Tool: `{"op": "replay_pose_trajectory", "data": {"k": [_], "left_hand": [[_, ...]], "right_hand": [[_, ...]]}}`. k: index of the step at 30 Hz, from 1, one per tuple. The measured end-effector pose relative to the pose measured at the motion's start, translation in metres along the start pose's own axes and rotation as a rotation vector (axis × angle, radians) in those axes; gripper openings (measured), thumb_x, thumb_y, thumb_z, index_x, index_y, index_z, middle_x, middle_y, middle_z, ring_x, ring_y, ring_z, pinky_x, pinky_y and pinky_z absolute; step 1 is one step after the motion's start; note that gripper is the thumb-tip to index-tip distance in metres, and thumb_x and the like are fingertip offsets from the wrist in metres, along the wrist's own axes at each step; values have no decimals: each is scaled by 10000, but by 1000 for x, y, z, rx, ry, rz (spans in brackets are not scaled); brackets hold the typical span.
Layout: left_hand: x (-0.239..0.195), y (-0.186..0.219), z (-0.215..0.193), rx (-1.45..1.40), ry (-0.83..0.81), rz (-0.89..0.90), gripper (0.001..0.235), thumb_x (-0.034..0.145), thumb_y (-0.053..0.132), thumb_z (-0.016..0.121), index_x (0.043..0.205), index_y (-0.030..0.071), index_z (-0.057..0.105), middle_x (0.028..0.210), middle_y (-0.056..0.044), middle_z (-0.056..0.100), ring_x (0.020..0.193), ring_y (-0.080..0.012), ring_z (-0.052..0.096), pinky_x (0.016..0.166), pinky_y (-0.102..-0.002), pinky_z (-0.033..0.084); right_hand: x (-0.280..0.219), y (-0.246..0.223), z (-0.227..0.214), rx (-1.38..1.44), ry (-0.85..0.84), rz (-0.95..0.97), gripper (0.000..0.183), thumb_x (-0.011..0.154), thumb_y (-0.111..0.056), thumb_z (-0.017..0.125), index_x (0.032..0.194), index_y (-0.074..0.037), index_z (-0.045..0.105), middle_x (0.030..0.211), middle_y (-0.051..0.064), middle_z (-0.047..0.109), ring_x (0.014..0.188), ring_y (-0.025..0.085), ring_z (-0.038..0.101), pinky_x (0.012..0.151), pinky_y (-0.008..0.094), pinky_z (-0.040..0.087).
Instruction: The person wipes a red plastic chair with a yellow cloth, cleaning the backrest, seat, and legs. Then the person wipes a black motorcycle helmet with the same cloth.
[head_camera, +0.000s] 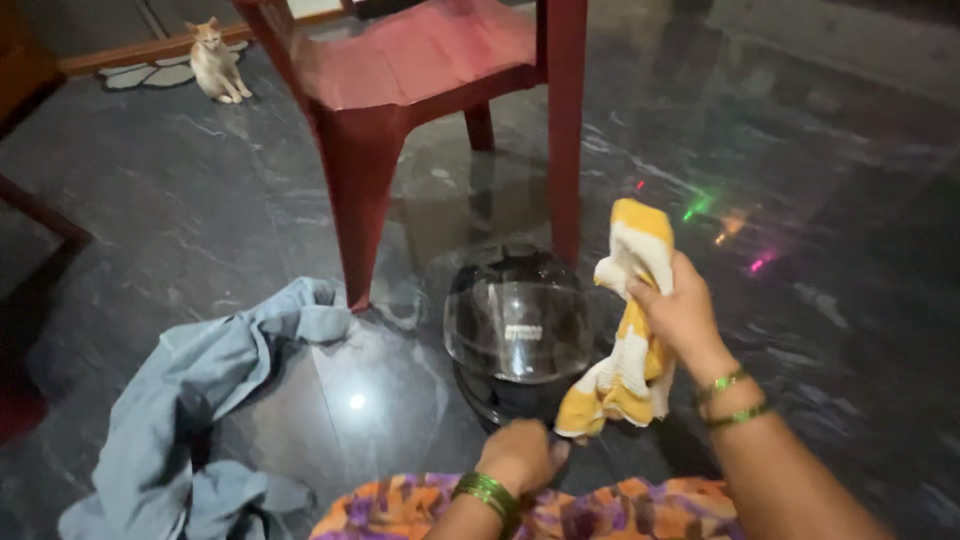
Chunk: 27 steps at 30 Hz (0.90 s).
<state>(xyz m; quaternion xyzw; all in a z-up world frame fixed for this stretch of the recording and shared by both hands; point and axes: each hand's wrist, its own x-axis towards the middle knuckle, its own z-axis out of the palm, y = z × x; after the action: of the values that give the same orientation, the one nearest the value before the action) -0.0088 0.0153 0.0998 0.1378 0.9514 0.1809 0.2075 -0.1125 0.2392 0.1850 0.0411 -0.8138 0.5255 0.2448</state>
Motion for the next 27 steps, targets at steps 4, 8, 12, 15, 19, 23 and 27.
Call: {"op": "replay_pose_trajectory", "data": {"k": [4,8,12,15,19,23,27], "left_hand": [[6,13,-70,-697,448,73,461,871,445,748,1093,44,697,891,-152,747,767,-265,704,740,-381,575],[26,14,-100,-1016,758,478,589,863,234,792,1327,28,494,1205,-81,675,1082,-167,659,922,-327,531],[43,-8,-99,-1561,601,289,405,946,140,622,1341,61,573,1250,-72,683,1124,-173,659,968,-330,534],[52,-24,-93,-1664,463,376,335,1034,140,566,1343,14,596,1297,-70,665,1175,-168,637,1029,-335,498],[61,-22,-83,-1701,425,481,366,1056,161,528,1399,42,575,1339,-39,645,1229,-144,601,1074,-311,456],[60,-33,-78,-1733,561,382,319,1019,148,567,1311,38,631,1240,-16,701,1141,-122,642,1007,-287,497],[61,-55,-78,-1441,762,251,172,966,69,707,1111,-24,715,975,-28,721,858,-98,632,774,-262,527]], "right_hand": [[-29,-8,39,-222,64,6,381,874,-133,780,1158,22,579,1065,182,673,978,317,687,883,362,526],[-58,-13,73,-108,-224,-507,583,771,-23,708,1328,12,541,1329,224,545,1241,355,568,1070,366,448],[-46,-9,75,473,-511,21,690,848,-40,751,1459,-15,430,1398,149,528,1304,231,524,1090,339,422],[-25,-4,66,339,-335,53,633,864,-110,736,1443,-49,489,1356,117,550,1222,177,592,1028,324,509],[-13,4,67,-114,-329,-138,418,876,-130,771,1268,-40,658,1132,105,625,1093,153,580,945,323,503],[-22,12,68,-10,-256,13,157,962,-183,719,1035,-44,735,899,-14,710,921,112,606,841,296,521],[-24,22,53,251,-59,285,158,970,-203,680,1063,-81,715,927,-43,702,863,106,590,782,286,511]]}}
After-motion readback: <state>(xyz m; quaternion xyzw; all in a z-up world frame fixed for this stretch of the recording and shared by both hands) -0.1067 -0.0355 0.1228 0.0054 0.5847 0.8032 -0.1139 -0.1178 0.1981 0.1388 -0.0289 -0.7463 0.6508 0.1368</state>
